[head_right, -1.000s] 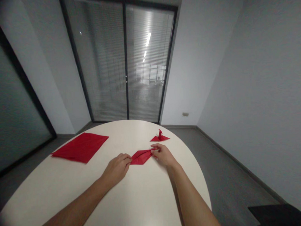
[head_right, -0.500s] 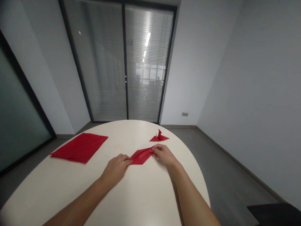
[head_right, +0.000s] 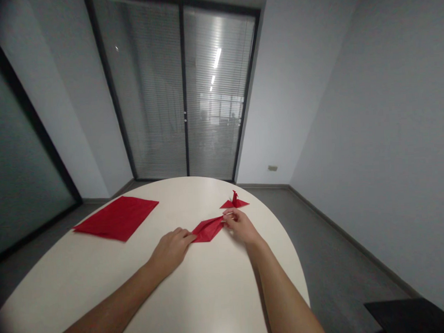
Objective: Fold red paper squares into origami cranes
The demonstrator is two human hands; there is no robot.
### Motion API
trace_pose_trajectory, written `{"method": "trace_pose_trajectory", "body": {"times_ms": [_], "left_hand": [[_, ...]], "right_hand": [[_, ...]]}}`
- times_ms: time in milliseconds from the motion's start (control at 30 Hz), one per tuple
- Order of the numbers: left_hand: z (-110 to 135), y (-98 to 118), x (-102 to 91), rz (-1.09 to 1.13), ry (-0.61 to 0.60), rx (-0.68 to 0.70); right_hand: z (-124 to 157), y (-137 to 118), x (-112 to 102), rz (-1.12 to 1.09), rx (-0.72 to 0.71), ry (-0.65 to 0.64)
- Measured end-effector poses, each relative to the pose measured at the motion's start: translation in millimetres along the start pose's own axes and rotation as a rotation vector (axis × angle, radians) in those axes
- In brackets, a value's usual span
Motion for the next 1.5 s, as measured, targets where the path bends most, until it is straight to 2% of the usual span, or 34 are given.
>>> {"method": "trace_pose_trajectory", "body": {"times_ms": [167,333,567,667,767,900,1000,1133,1333,1500], "left_hand": [[1.8,-0.3,0.8,0.019,0.009,-0.002],[1.9,-6.3,1.3,0.038,0.027,-0.002],[1.6,-4.4,-10.1,0.028,0.059,-0.075],[2.3,-3.8,-9.8,0.035,0.088,-0.097],[2.2,-5.1,-6.7,0.046,0.1,-0.118],[-0.3,-5.9,-4.5,0.027,0.059,-0.134],[-2.5,-6.1,-3.9,0.021,0.011,-0.157],[-3.3,-6.3,-3.2,0.032,0.006,-0.161],[-2.5,-6.2,-1.8,0.012,0.005,-0.133],[-1.3,-5.2,-3.9,0.006,0.003,-0.112]], "right_hand": [[1.7,-12.1,-3.8,0.252,-0.18,-0.022],[4.4,-14.0,-2.7,0.402,-0.135,-0.098],[7.4,-13.2,0.9,0.522,-0.078,-0.144],[8.4,-13.2,0.6,0.549,-0.043,-0.151],[10.0,-16.9,1.1,0.578,-0.068,-0.167],[13.8,-24.2,2.2,0.625,-0.101,-0.212],[16.8,-26.6,3.6,0.649,-0.062,-0.251],[17.4,-24.6,4.8,0.577,0.001,-0.276],[13.0,-23.3,0.6,0.476,-0.052,-0.171],[15.2,-26.2,7.5,0.493,-0.073,-0.238]]}}
Point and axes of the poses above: each hand's wrist, its own z-axis away from the middle knuckle, its own x-axis out of the palm, y = z × x, the point moved 3 cm from there along -z, towards the middle knuckle, and after that the axes turned 5 degrees about -z, right-handed, at the moved point
